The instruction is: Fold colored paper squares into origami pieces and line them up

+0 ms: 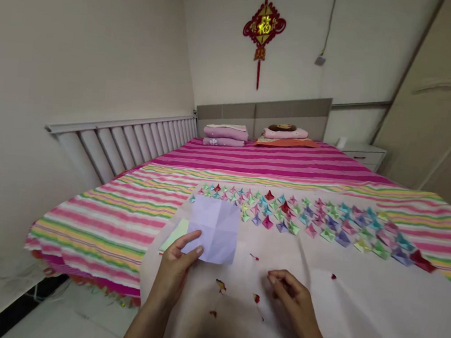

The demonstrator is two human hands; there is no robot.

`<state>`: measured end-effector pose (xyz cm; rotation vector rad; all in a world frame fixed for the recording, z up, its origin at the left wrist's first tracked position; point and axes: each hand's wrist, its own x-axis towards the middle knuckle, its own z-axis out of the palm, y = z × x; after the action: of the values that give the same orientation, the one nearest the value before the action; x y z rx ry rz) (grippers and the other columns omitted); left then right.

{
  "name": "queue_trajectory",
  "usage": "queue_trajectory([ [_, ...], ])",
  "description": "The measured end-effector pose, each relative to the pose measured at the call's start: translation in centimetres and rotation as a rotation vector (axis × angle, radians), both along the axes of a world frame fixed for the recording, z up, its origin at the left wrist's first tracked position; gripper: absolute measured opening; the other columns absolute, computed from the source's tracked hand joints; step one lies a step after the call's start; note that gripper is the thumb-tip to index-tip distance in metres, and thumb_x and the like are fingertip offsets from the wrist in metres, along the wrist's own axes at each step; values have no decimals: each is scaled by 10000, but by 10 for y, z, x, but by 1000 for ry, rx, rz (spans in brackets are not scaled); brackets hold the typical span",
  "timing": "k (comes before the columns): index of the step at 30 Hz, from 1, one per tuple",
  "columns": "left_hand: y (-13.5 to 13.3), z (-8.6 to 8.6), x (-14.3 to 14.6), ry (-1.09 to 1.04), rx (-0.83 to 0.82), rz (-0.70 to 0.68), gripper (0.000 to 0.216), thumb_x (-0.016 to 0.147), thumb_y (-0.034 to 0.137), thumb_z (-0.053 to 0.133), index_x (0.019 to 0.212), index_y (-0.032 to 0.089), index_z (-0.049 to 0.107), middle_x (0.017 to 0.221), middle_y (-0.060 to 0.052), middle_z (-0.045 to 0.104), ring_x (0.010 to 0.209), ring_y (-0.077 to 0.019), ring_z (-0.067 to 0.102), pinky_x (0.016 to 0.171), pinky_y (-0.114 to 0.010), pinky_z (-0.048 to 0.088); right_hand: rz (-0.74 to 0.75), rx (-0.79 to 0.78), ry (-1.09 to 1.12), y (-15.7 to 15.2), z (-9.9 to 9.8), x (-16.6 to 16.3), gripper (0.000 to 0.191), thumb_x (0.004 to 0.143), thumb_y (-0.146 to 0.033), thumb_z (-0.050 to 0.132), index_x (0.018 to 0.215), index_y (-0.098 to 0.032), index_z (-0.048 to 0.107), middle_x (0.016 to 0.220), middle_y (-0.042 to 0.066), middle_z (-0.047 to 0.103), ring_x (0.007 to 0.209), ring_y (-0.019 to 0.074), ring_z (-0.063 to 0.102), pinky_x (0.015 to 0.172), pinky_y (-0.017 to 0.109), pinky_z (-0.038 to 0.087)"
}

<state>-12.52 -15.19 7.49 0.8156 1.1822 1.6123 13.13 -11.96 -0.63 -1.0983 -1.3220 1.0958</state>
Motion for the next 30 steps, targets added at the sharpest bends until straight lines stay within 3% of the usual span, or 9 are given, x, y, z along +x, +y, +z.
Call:
queue_trajectory([
  [4, -6, -3, 30, 268, -17, -12, 438, 638, 300, 790, 1052, 190, 699, 449, 93, 502, 402, -53, 415, 435, -159, 372, 65, -6, 103, -20, 34, -4, 336, 752, -500, 676, 869, -186, 696, 760, 55, 679, 619, 181, 587, 602, 306, 459],
  [8, -15, -1, 59, 477, 118, -157, 247, 681, 273, 739, 919, 209, 751, 834, -35, 704, 535, -113, 556, 474, -213, 448, 230, -93, 299, -32, 51, -8, 495, 662, -498, 767, 1059, -222, 661, 970, 77, 683, 649, 170, 623, 610, 301, 467],
  [13, -25, 6, 71, 707, 331, -513, 257, 811, 170, 597, 985, 276, 753, 1033, -70, 702, 975, -225, 637, 875, -327, 496, 201, -170, 387, -41, 53, -4, 334, 635, -416, 807, 844, -175, 708, 730, 42, 689, 663, 183, 608, 615, 289, 458],
  [18, -30, 11, 68, 802, 320, -634, 261, 828, 176, 572, 979, 291, 751, 1008, -61, 710, 1012, -241, 630, 904, -368, 487, 115, -169, 376, -47, 55, 2, 230, 640, -362, 808, 720, -165, 719, 651, 10, 677, 609, 161, 572, 589, 278, 442],
  [21, -28, 5, 69, 761, 322, -370, 277, 757, 235, 672, 1028, 270, 720, 1160, -77, 670, 1145, -276, 573, 1006, -428, 426, 74, -190, 391, -50, 57, 2, 230, 647, -369, 805, 679, -159, 715, 596, 8, 665, 560, 149, 563, 556, 268, 439],
  [24, -26, -11, 78, 560, 242, -84, 766, 607, 326, 807, 1311, 270, 510, 1426, -114, 466, 1316, -314, 422, 1074, -466, 349, 35, -222, 455, -52, 57, -1, 241, 658, -379, 799, 649, -156, 707, 577, 19, 666, 544, 147, 564, 553, 269, 446],
  [26, -27, -21, 89, 301, 161, -156, 935, 555, 405, 822, 1376, 261, 400, 1457, -143, 418, 1310, -332, 432, 1026, -458, 406, 14, -242, 503, -54, 56, -6, 241, 660, -376, 801, 644, -157, 703, 561, 18, 660, 537, 144, 559, 546, 265, 441],
  [28, -30, -29, 102, 81, 85, -398, 708, 660, 485, 727, 1275, 212, 505, 1320, -152, 560, 1203, -316, 543, 950, -430, 476, 22, -261, 523, -56, 53, -11, 242, 661, -372, 801, 633, -156, 696, 541, 13, 645, 528, 141, 550, 543, 266, 434],
  [30, -32, -33, 112, -15, 13, -497, 474, 759, 539, 604, 1069, 182, 635, 1104, -140, 678, 1038, -289, 637, 850, -396, 530, 34, -280, 525, -58, 50, -16, 241, 659, -368, 803, 635, -157, 689, 532, 7, 632, 520, 141, 539, 541, 272, 429],
])
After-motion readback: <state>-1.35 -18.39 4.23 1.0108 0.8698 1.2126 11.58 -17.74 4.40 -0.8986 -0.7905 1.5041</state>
